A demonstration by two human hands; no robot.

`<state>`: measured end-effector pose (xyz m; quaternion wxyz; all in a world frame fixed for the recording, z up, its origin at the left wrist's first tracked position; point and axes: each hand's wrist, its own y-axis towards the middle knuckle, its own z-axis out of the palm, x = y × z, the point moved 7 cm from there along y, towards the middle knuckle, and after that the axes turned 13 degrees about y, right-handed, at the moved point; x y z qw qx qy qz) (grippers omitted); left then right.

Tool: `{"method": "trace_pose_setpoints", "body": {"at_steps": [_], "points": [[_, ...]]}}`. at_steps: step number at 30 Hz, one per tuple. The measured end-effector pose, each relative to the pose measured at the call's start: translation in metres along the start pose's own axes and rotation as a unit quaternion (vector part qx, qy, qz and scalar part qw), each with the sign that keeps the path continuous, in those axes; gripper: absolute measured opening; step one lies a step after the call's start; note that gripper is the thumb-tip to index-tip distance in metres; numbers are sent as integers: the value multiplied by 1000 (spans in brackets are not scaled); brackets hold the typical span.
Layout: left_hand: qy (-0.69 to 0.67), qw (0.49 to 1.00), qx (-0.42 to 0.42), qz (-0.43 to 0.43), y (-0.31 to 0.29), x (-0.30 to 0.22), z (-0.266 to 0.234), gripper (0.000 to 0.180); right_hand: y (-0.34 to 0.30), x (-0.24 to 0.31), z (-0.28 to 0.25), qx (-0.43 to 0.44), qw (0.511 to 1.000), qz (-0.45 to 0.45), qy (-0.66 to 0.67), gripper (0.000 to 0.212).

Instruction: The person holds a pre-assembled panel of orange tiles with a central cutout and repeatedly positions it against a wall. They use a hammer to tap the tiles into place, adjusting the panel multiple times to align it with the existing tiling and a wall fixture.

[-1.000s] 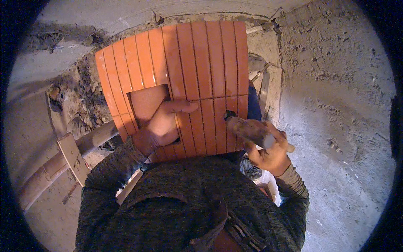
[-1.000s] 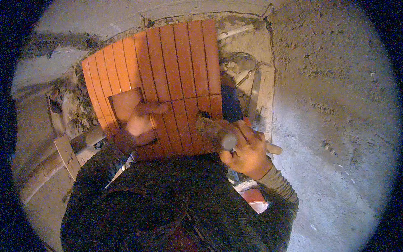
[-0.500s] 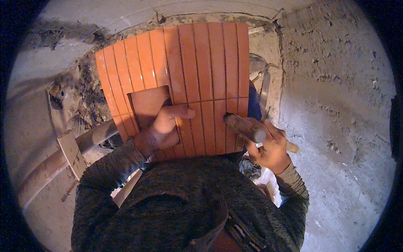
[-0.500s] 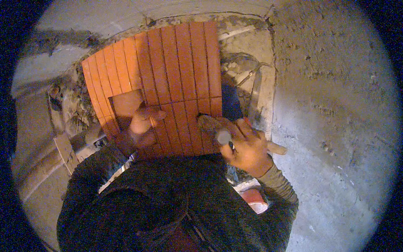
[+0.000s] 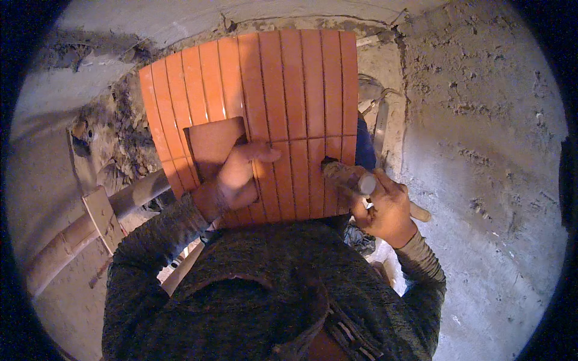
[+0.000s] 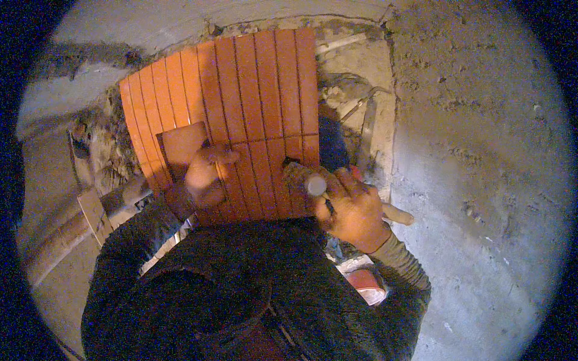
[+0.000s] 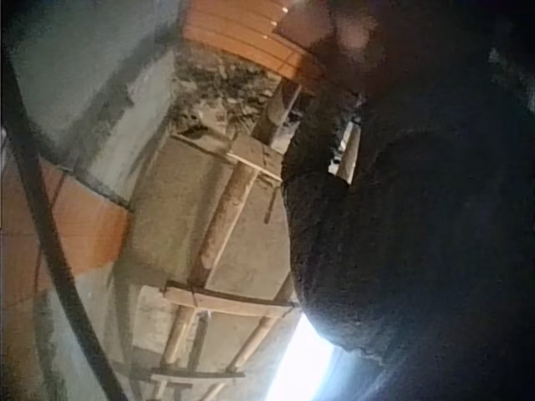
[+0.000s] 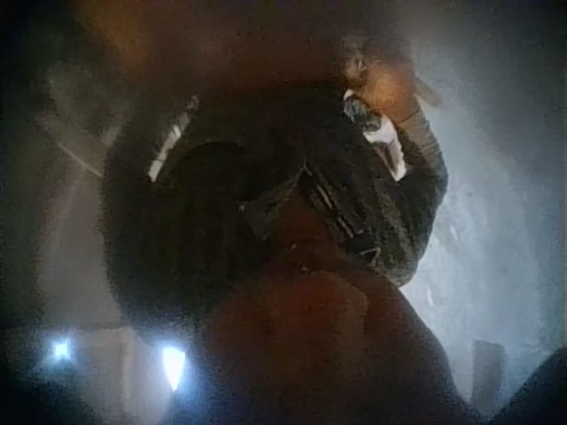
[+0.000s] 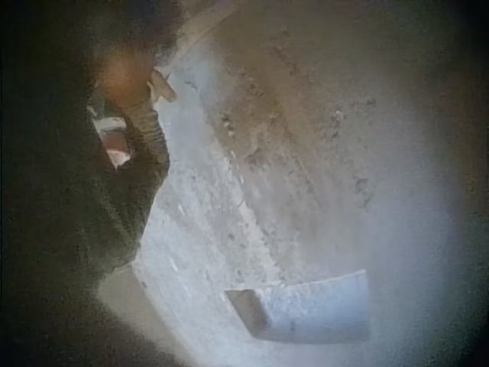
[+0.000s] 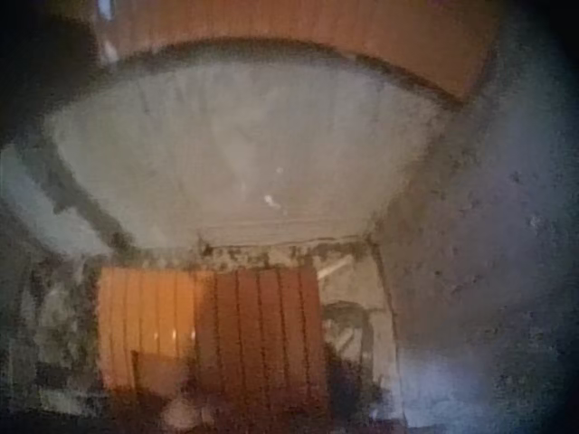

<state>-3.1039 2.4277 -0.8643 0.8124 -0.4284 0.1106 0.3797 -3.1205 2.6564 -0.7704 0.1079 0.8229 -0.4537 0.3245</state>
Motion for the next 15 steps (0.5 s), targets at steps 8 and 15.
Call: {"method": "trace_pose_setpoints", "body": {"at_steps": [8,15], "points": [[114,992,24,-53,2,3,-12,40,-3,-3,6,5,1000,-22,-10,49],[68,996,16,-47,-4,2,-8,44,-7,1,6,-13,999,-49,-16,46]]}}
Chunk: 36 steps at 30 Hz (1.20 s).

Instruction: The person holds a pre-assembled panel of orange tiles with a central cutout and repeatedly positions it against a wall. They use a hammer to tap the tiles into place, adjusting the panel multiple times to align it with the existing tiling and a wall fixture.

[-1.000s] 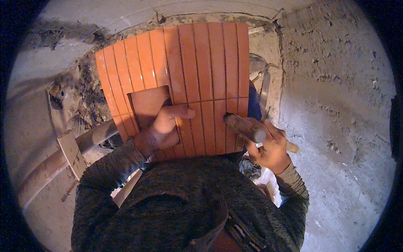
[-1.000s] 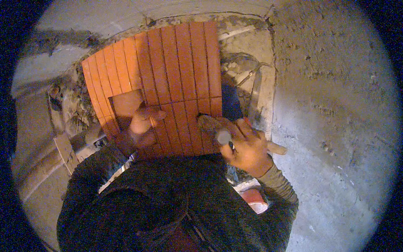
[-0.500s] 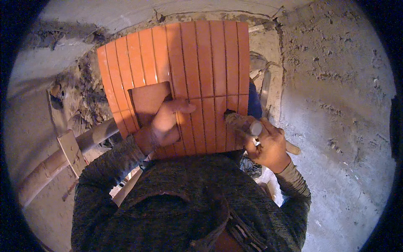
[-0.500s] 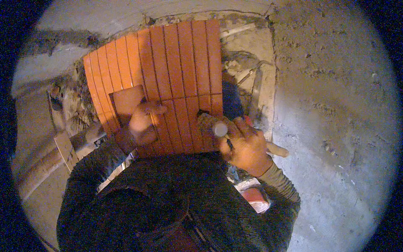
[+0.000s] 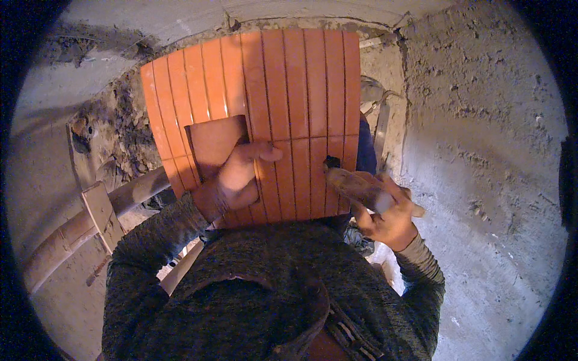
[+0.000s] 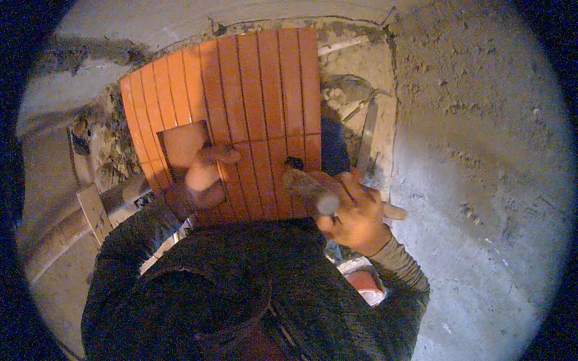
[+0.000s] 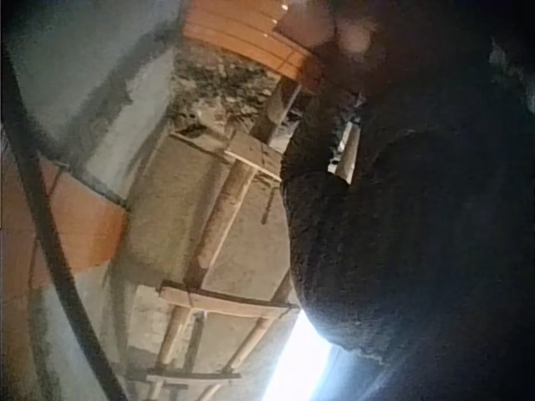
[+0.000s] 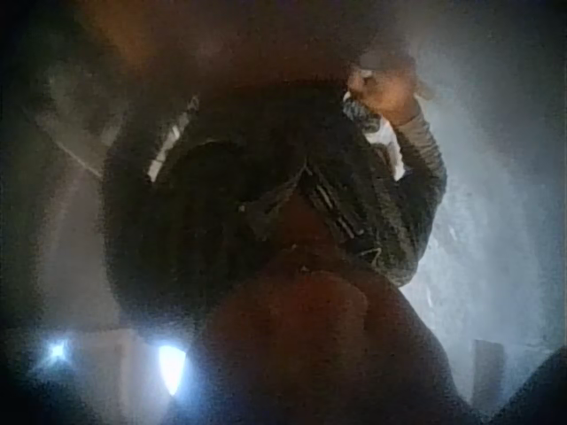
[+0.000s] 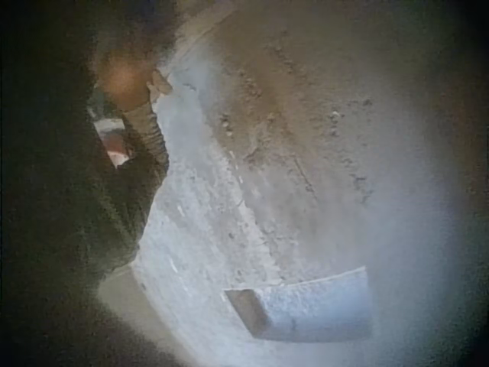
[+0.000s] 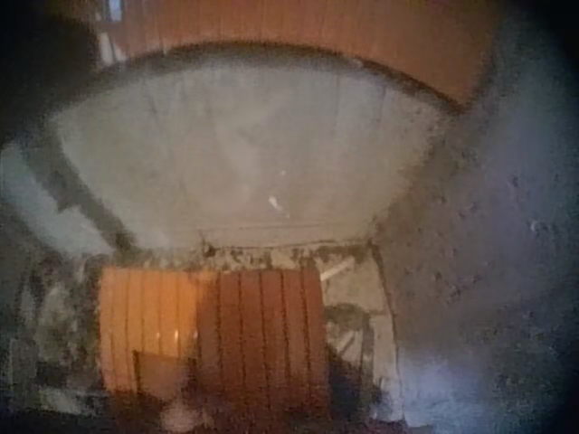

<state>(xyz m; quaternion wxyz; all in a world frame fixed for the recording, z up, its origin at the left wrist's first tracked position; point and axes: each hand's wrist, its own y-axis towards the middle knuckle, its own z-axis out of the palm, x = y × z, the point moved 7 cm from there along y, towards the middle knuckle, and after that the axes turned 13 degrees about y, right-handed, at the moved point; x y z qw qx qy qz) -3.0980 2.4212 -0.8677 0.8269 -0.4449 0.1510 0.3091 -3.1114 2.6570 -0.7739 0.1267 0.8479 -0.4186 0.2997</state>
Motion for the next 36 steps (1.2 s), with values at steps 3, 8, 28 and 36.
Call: {"method": "trace_pose_setpoints", "body": {"at_steps": [3,8,28,36], "points": [[-61,997,44,3,4,4,5,43,8,-3,4,23,998,49,-18,44],[-106,992,62,-25,8,8,2,43,2,11,-4,-20,996,-76,-38,46],[-128,989,75,-3,6,-1,10,44,4,0,7,2,999,49,-21,51],[-59,997,51,-5,8,8,-2,47,13,17,-8,-1,999,-43,1,45]]}}
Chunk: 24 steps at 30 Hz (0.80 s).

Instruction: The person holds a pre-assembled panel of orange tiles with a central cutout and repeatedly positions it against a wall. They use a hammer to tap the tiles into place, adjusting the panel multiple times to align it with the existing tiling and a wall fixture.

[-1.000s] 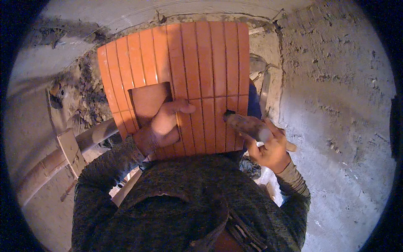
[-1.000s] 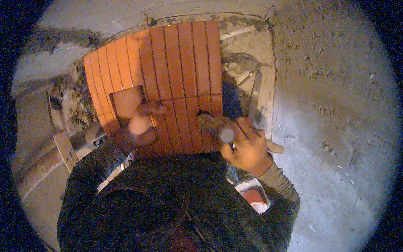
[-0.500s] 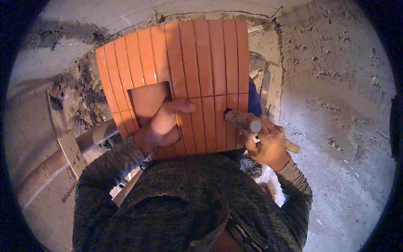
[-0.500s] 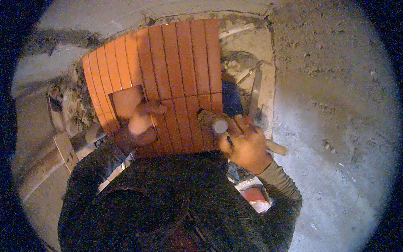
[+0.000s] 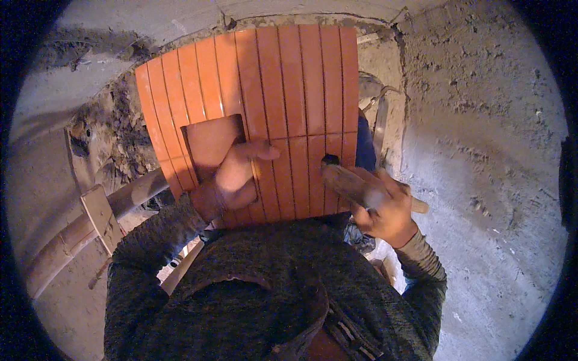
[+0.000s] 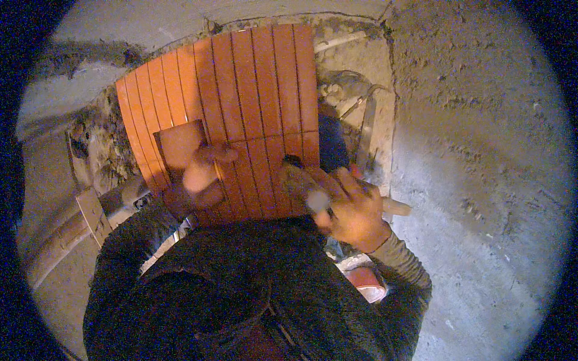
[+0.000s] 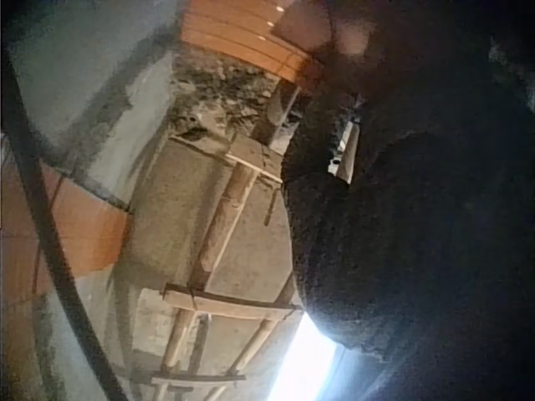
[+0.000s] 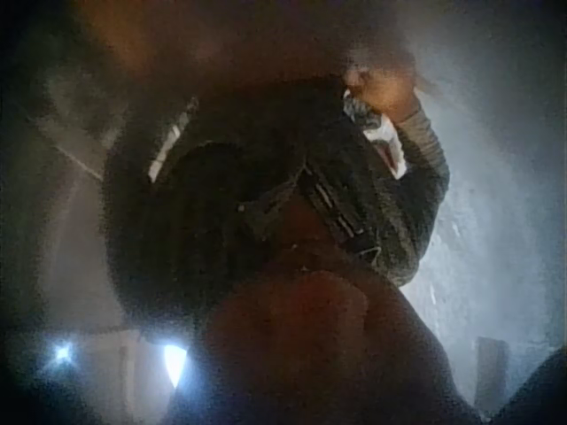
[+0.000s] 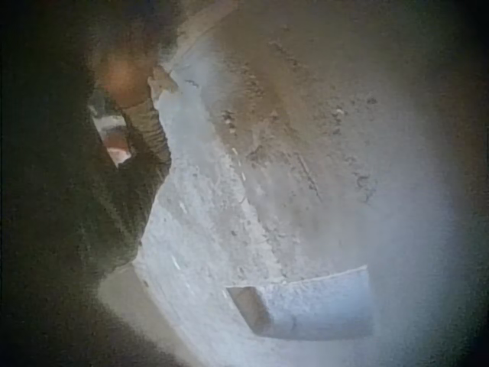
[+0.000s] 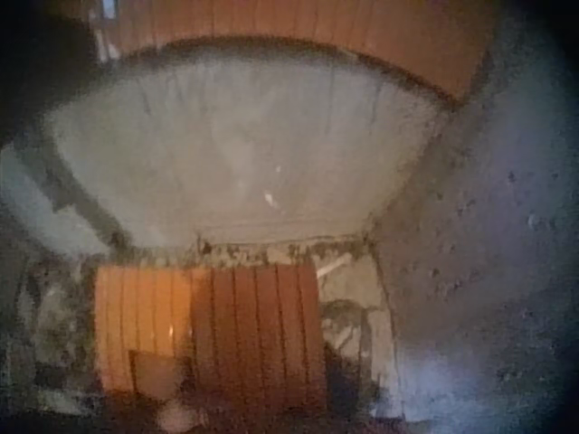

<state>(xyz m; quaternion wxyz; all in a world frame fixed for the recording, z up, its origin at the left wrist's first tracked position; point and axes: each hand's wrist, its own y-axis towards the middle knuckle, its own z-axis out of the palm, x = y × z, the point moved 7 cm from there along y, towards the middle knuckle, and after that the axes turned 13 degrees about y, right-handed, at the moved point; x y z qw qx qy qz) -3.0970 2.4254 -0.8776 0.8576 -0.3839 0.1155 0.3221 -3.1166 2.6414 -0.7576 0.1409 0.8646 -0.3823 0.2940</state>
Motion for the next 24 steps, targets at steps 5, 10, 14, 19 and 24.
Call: {"method": "trace_pose_setpoints", "body": {"at_steps": [5,10,14,19,24], "points": [[-1,1000,-7,7,-1,-4,5,49,-11,-23,5,-26,999,27,38,45],[-41,999,17,-7,2,-1,9,50,-14,-14,7,-18,1000,-1,-22,47],[-43,999,28,-16,4,8,0,50,-8,-14,1,-12,1000,23,-11,48],[-47,999,18,1,-3,-6,12,48,-3,-2,2,6,999,-3,-46,50],[16,999,29,13,1,0,-1,47,2,-13,1,-8,999,30,13,48]]}}
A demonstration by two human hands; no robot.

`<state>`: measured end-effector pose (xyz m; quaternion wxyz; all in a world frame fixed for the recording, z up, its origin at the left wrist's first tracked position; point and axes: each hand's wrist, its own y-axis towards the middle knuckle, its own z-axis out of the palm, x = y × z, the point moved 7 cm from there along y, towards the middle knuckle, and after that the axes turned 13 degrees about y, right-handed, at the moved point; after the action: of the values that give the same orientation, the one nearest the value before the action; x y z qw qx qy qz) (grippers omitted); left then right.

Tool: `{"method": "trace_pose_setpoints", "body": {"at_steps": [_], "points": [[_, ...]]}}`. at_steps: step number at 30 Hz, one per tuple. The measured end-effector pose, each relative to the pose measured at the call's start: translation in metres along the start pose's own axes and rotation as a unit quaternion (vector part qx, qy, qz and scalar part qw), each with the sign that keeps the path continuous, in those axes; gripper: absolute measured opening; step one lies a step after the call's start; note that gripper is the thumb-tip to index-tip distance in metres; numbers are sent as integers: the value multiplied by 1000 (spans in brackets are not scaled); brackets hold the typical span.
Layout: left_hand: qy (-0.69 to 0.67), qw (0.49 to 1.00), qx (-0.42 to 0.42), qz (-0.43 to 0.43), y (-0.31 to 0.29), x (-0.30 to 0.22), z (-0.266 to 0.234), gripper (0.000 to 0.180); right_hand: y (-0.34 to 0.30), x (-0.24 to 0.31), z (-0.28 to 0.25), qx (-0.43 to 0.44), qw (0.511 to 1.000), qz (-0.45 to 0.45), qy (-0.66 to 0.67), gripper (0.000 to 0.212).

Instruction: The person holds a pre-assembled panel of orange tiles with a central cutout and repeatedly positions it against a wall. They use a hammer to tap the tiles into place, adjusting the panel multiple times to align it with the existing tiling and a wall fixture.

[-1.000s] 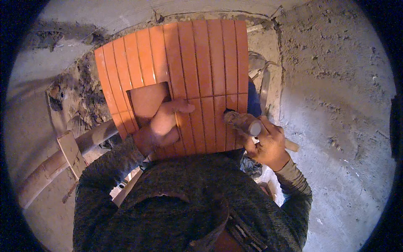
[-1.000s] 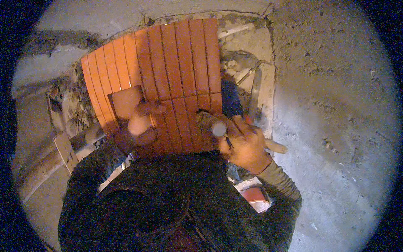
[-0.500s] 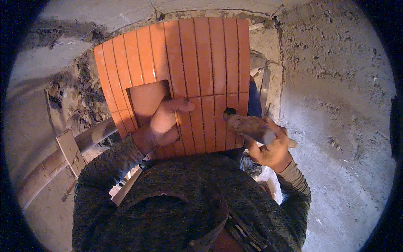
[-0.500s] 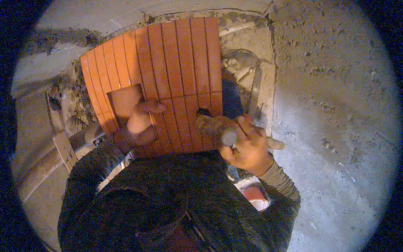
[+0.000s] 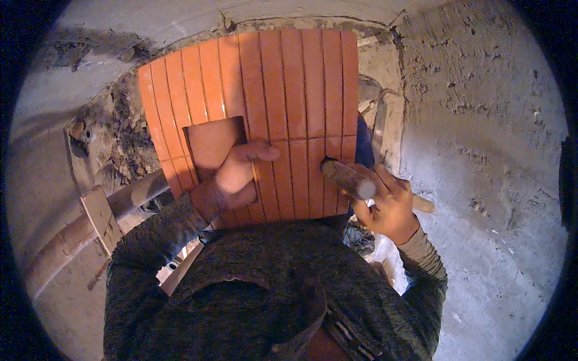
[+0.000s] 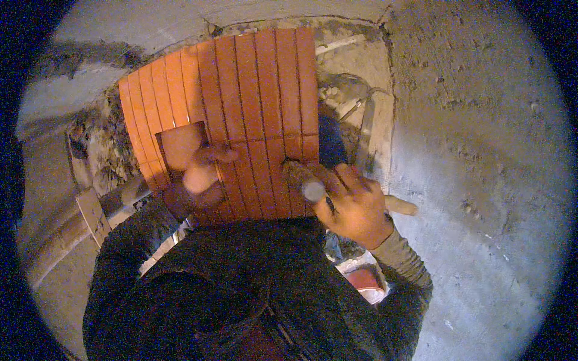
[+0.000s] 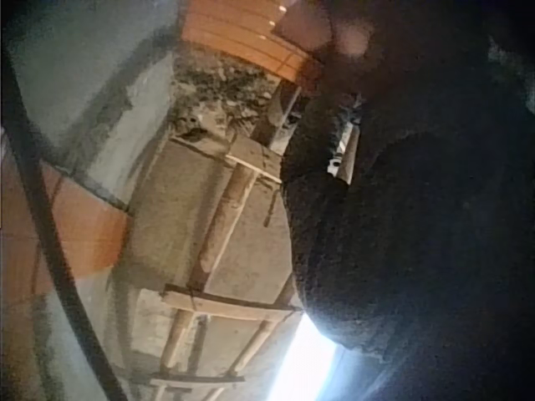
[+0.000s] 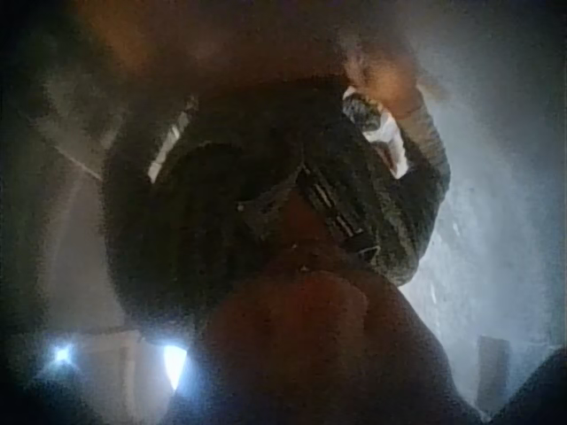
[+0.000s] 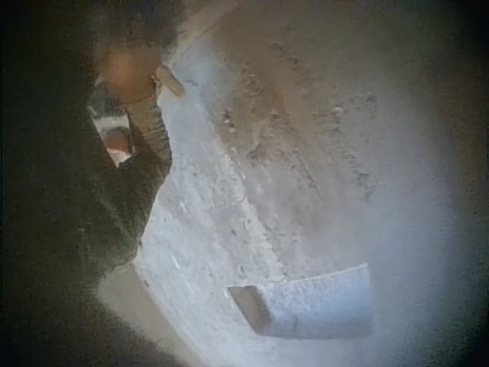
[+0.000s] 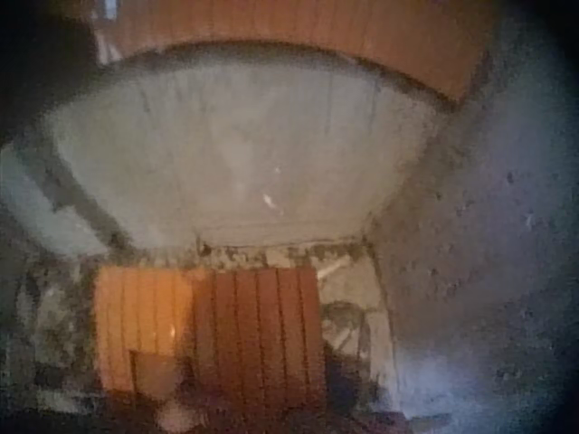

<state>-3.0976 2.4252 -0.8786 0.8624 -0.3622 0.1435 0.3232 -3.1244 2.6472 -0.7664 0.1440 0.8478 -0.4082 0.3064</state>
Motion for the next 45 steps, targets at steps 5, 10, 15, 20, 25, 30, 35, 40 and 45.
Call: {"method": "trace_pose_setpoints", "body": {"at_steps": [5,10,15,20,25,30,35,40,45], "points": [[-34,999,25,18,-2,-3,7,43,-6,0,7,24,999,-18,-33,50],[-53,998,-7,-26,6,12,-7,41,-1,0,-2,-7,1000,8,-7,50],[-20,998,-61,-4,-4,-2,2,43,2,3,6,13,999,1,-50,51],[-37,999,-16,10,-2,-12,13,44,-4,-2,0,-30,999,-19,6,52],[2,999,-38,0,-3,-5,0,47,4,4,0,4,999,22,-26,38],[-34,999,-27,-17,-2,-4,4,46,12,18,-27,-78,990,-63,96,26],[-52,998,-30,-11,-3,-9,12,48,-5,-1,-21,-67,990,-9,126,27],[-49,999,9,1,-1,-9,12,49,-25,-20,10,-24,999,6,26,42],[-76,997,-6,-7,0,-3,7,46,-3,2,-1,0,1000,19,4,46]]}}
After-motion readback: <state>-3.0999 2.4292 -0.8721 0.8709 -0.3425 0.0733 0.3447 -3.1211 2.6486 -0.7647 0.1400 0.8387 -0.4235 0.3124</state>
